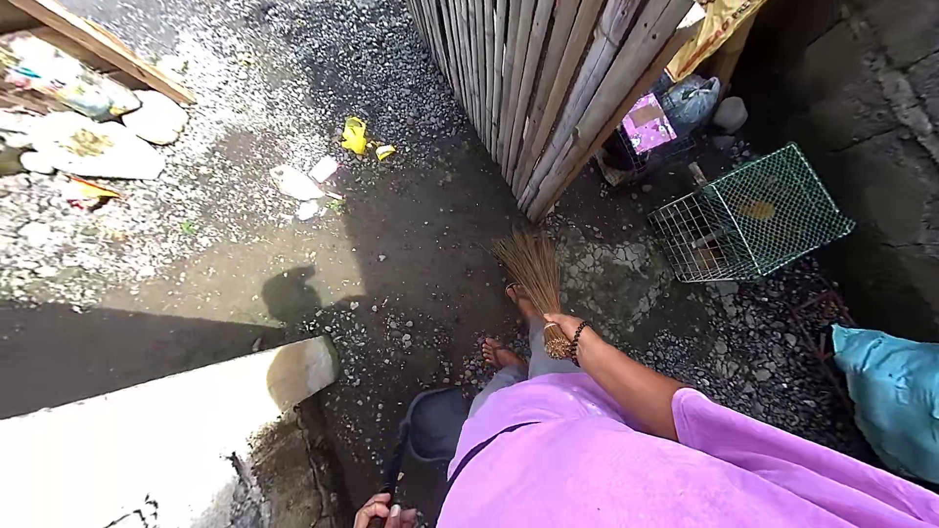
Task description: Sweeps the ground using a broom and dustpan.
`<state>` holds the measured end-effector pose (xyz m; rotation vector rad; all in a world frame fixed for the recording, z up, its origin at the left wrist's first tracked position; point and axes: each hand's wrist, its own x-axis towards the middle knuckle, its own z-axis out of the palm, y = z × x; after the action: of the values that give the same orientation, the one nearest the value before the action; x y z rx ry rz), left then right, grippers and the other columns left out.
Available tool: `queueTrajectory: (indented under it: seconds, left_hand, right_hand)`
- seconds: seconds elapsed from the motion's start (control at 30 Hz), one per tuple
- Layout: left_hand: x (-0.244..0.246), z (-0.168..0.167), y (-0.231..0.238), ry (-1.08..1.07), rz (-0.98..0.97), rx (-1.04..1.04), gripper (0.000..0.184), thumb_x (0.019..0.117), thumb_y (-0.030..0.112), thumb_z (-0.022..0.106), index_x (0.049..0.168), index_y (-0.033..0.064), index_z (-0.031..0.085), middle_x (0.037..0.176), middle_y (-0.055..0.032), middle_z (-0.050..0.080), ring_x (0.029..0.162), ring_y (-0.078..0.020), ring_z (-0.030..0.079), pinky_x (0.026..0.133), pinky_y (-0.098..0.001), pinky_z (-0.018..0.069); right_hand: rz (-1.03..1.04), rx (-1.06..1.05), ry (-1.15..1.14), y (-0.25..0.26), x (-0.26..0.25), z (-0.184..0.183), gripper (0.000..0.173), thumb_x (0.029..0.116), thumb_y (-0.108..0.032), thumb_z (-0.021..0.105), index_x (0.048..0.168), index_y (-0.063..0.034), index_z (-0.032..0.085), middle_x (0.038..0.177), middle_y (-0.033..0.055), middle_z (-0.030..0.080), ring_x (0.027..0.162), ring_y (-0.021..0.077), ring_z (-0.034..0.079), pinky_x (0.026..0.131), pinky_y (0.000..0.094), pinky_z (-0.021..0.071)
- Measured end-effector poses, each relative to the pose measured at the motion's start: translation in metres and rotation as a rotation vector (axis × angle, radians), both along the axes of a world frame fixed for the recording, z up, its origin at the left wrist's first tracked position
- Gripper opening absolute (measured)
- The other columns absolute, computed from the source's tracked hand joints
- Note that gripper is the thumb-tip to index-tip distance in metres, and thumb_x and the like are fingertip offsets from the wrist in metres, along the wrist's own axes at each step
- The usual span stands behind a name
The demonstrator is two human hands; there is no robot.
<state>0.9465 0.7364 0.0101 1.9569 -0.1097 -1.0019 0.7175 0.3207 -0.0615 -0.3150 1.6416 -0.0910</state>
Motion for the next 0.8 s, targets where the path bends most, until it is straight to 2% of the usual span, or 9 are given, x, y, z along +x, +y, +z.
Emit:
queueTrajectory:
  seconds: [0.13,0.2,0.3,0.4,0.5,0.57,0.6,0.7,0.8]
  left_hand:
    - [-0.019,-0.008,0.021,0.032,0.149,0.066,0.019,0.0856,-0.013,0.060,0.102,-0.0089,0.051,0.123,-0.0162,0.059,0.076,-0.0154,0.074,0.069,-0.0336,0.0663]
    - [-0.030,-0.017,0.033,0.030,0.229,0.080,0.022,0.0828,-0.013,0.063,0.101,-0.0078,0.052,0.121,-0.0167,0.060,0.074,-0.0173,0.074,0.068,-0.0350,0.0664]
    - [-0.050,-0.026,0.044,0.049,0.334,0.109,0.024,0.0817,-0.011,0.064,0.103,-0.0082,0.054,0.118,-0.0159,0.061,0.073,-0.0183,0.073,0.066,-0.0354,0.0662]
    - [-0.080,-0.026,0.058,0.061,0.425,0.157,0.024,0.0817,-0.010,0.066,0.103,-0.0092,0.054,0.119,-0.0175,0.060,0.073,-0.0189,0.073,0.066,-0.0356,0.0660]
    - [-0.114,-0.016,0.064,0.054,0.515,0.212,0.026,0.0808,-0.011,0.066,0.105,-0.0102,0.054,0.119,-0.0186,0.059,0.074,-0.0184,0.073,0.066,-0.0348,0.0658]
    - [-0.140,-0.008,0.060,0.066,0.580,0.250,0.027,0.0816,-0.015,0.065,0.105,-0.0114,0.053,0.120,-0.0206,0.058,0.075,-0.0192,0.073,0.066,-0.0347,0.0657]
    - [-0.153,-0.003,0.057,0.071,0.613,0.269,0.027,0.0813,-0.016,0.065,0.105,-0.0111,0.053,0.121,-0.0206,0.058,0.075,-0.0188,0.073,0.066,-0.0343,0.0656]
    - [-0.188,0.016,0.040,0.089,0.693,0.330,0.026,0.0836,-0.016,0.065,0.106,-0.0114,0.052,0.119,-0.0192,0.059,0.072,-0.0164,0.073,0.065,-0.0325,0.0655]
    - [-0.220,0.028,0.023,0.112,0.783,0.356,0.024,0.0852,-0.016,0.064,0.106,-0.0103,0.053,0.115,-0.0179,0.061,0.069,-0.0170,0.073,0.064,-0.0330,0.0656]
  right_hand:
    - [0.107,0.040,-0.122,0.021,0.006,0.095,0.030,0.1026,-0.031,0.061,0.120,-0.0061,0.058,0.079,0.0098,0.064,0.060,0.0193,0.064,0.053,0.0341,0.0560]
    - [0.250,0.035,-0.186,0.020,0.002,0.115,0.027,0.1039,-0.026,0.059,0.121,-0.0052,0.055,0.076,0.0094,0.064,0.058,0.0184,0.064,0.051,0.0325,0.0562]
    - [0.481,-0.024,-0.146,0.001,-0.002,0.100,0.030,0.1002,-0.013,0.061,0.127,-0.0033,0.053,0.079,0.0109,0.065,0.058,0.0202,0.065,0.052,0.0348,0.0581]
    - [0.737,-0.004,-0.069,-0.002,0.006,0.054,0.059,0.0973,-0.010,0.065,0.149,-0.0085,0.036,0.096,0.0146,0.064,0.068,0.0236,0.067,0.060,0.0401,0.0594]
    - [0.998,0.125,-0.054,0.019,0.037,0.016,0.053,0.0918,-0.010,0.069,0.138,-0.0015,0.043,0.094,0.0135,0.061,0.072,0.0203,0.063,0.067,0.0382,0.0557]
    - [1.206,0.310,-0.171,0.027,0.062,0.003,0.029,0.0938,-0.014,0.066,0.118,-0.0029,0.055,0.082,0.0073,0.060,0.067,0.0146,0.060,0.062,0.0327,0.0532]
    - [1.329,0.414,-0.292,0.026,0.072,-0.002,0.023,0.0960,-0.015,0.063,0.115,-0.0047,0.056,0.082,0.0050,0.060,0.068,0.0122,0.060,0.063,0.0312,0.0526]
    - [1.561,0.556,-0.690,0.020,0.092,-0.013,0.026,0.0956,-0.015,0.057,0.121,-0.0099,0.054,0.086,-0.0009,0.060,0.070,0.0065,0.060,0.065,0.0280,0.0538]
    - [1.634,0.550,-0.822,0.005,0.089,0.000,0.050,0.0911,-0.014,0.062,0.138,-0.0073,0.046,0.090,0.0037,0.062,0.070,0.0107,0.061,0.067,0.0318,0.0554]
